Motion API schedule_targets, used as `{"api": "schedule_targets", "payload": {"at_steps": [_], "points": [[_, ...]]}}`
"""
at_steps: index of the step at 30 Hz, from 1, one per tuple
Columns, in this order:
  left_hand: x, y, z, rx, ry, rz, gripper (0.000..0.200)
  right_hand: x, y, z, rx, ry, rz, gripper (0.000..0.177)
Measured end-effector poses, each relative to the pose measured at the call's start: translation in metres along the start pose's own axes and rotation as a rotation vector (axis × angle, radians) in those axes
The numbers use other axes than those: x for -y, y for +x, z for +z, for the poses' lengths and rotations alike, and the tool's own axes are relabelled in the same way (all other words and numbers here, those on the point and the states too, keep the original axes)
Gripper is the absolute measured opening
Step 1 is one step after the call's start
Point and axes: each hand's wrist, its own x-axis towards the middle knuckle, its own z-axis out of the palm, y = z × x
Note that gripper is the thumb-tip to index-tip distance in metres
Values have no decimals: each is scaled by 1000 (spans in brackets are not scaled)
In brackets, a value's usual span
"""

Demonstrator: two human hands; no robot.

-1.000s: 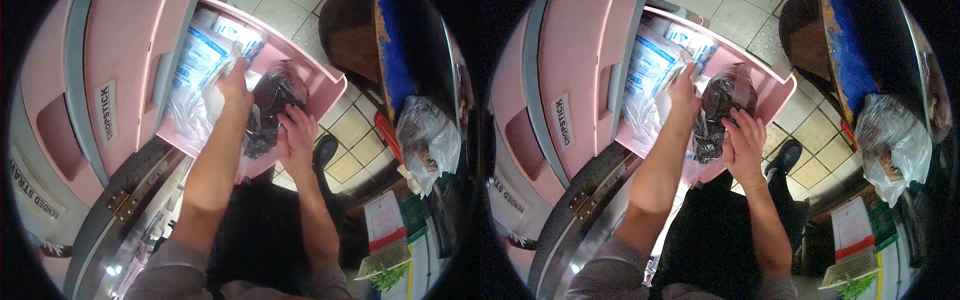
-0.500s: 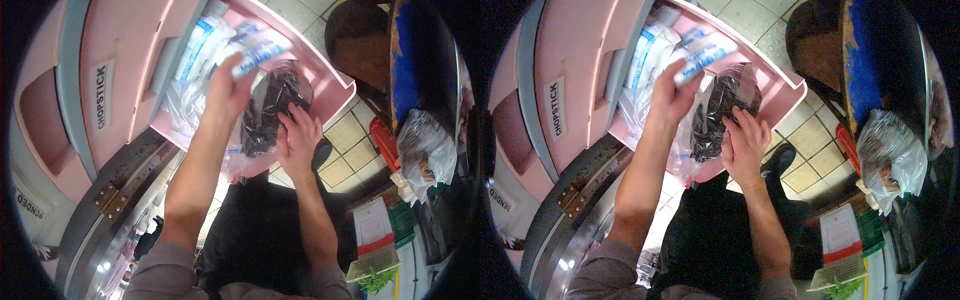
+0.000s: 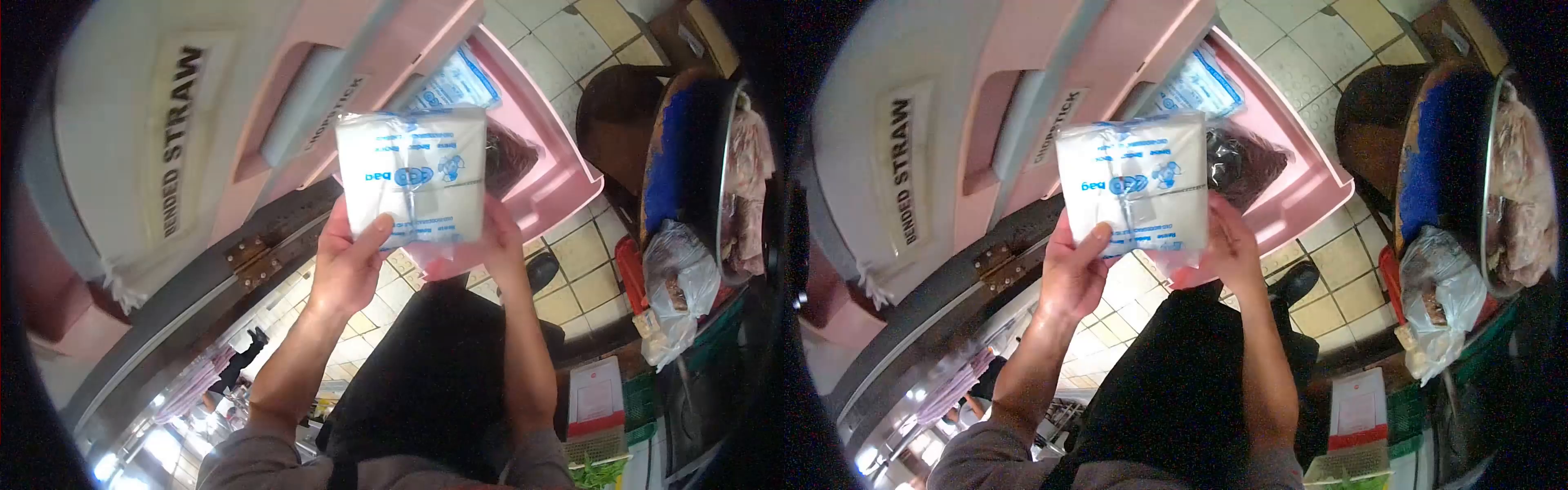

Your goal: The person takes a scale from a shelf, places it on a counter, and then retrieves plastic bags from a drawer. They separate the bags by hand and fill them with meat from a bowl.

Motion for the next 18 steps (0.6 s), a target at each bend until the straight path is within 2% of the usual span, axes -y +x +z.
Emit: {"api": "schedule_targets", "payload": {"at_steps": [1,2,3,5,7,8,10,13,14,16,18], "points": [[3,-3,0,-7,60,40,44,12,-8,1,-53,139,123,48],[7,-7,1,-64,261,127,41,10,-14,2,-111,174,5,47],[11,-10,0,-38,500,344,40,25,-22,2,-126,231,79,56],[19,-16,-5,20,974,780,40,30,-39,4,7,559,90,68],[19,-23,-17,191,1250,986,39,55,-49,15,112,847,124,71],[16,-28,-19,304,1282,1009,36,63,-54,19,165,999,140,73],[17,-32,-26,470,1329,1086,30,60,-61,16,105,810,183,68],[4,-45,-26,578,1419,1020,33,62,-73,21,23,635,128,65],[0,-46,-28,623,1416,1007,41,65,-75,26,-15,617,100,65],[-7,-53,-26,601,1265,850,45,71,-79,31,-127,641,80,69],[-19,-61,-16,548,1049,690,51,77,-87,30,-184,509,-1,69]]}}
